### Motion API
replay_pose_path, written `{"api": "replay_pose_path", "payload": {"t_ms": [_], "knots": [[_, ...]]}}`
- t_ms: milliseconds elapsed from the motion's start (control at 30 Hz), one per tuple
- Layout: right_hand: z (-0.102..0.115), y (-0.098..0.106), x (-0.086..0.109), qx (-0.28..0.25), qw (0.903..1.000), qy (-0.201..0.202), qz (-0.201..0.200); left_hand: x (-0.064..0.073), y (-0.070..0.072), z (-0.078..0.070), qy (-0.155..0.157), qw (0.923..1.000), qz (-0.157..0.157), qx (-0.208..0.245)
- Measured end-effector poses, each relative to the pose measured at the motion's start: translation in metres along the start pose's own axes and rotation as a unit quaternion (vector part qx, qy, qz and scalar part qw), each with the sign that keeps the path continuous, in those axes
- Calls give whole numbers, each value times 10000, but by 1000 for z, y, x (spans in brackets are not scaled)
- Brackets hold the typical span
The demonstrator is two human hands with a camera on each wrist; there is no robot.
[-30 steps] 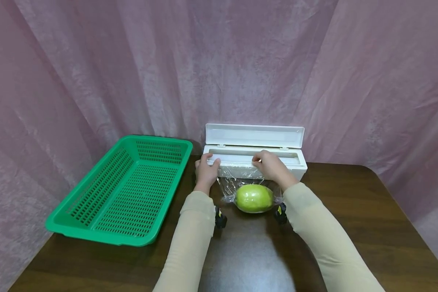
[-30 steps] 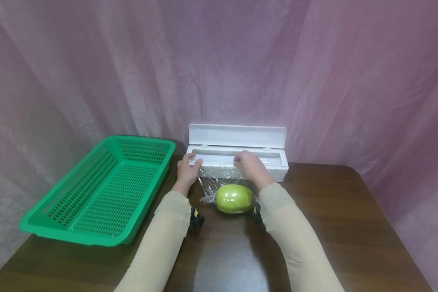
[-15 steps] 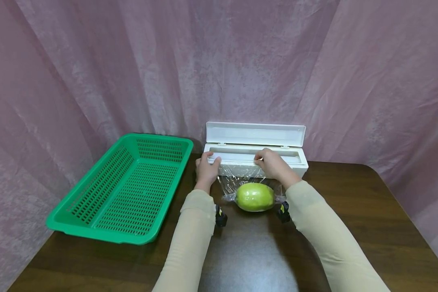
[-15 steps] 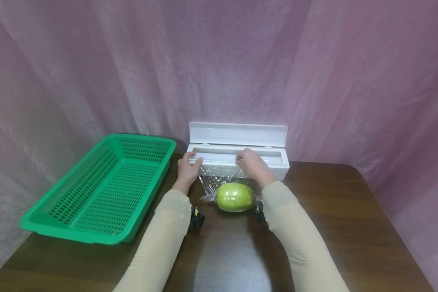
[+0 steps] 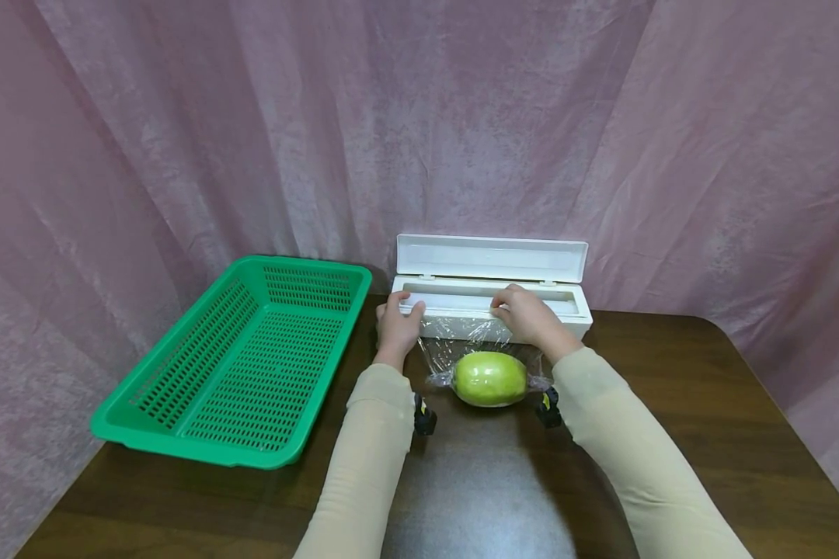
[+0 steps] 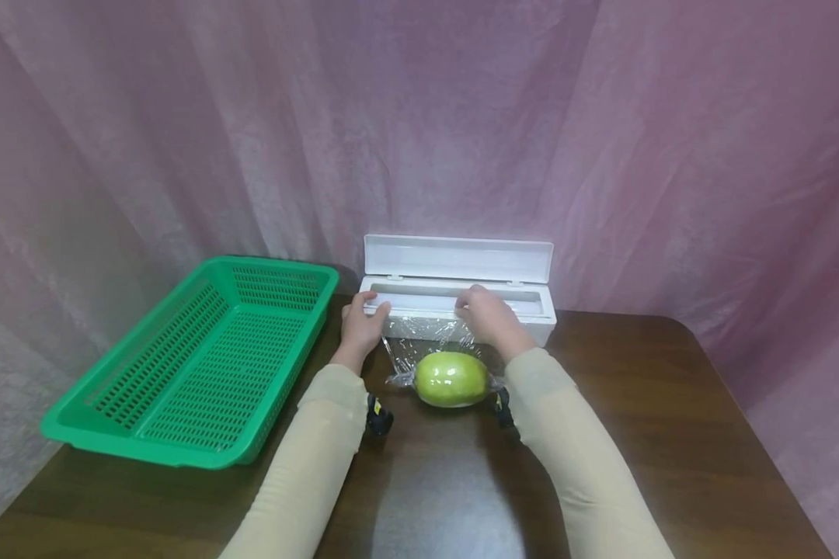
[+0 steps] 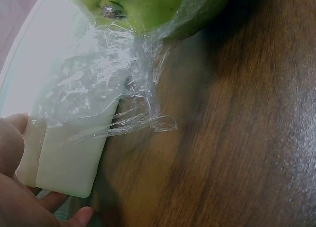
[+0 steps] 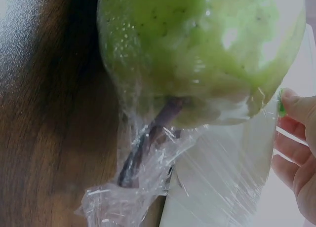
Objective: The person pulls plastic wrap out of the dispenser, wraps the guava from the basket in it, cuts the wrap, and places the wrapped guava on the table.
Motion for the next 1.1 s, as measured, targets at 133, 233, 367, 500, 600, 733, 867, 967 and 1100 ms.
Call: {"api": "replay_pose_path", "payload": {"t_ms": [133,233,367,500,600,733,867,967,1100], "knots": [[-1,0,0,13,10000,34,-40,0,0,0,-23,10000,-23,-12],[-1,1,0,39,10000,47,-53,0,0,1,-33,10000,-20,-7],[-1,1,0,58,10000,38,-47,0,1,0,-57,10000,-32,-20],[-2,2,1,56,10000,-21,-4,1,1,-1,-64,9999,-43,-65],[-3,3,1,47,10000,-39,13,2,1,-1,-32,10000,-13,-74],[-4,3,2,38,10000,-15,-24,1,0,-1,1,10000,29,-35],[-5,3,3,22,10000,20,-65,1,0,0,5,10000,23,-12],[-5,4,3,26,9999,66,-77,1,0,0,18,10000,22,13],[-7,3,2,55,9999,117,-83,1,1,0,21,10000,26,12]]}}
Point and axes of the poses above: each hand's wrist, its own x-axis away from the middle knuckle, its own y-axis out of the back of the hand, z = x × y, the point moved 3 cm from there along -x, towards the middle knuckle, and after that the axes turned 11 degrees about -z, right-handed, at the moved point
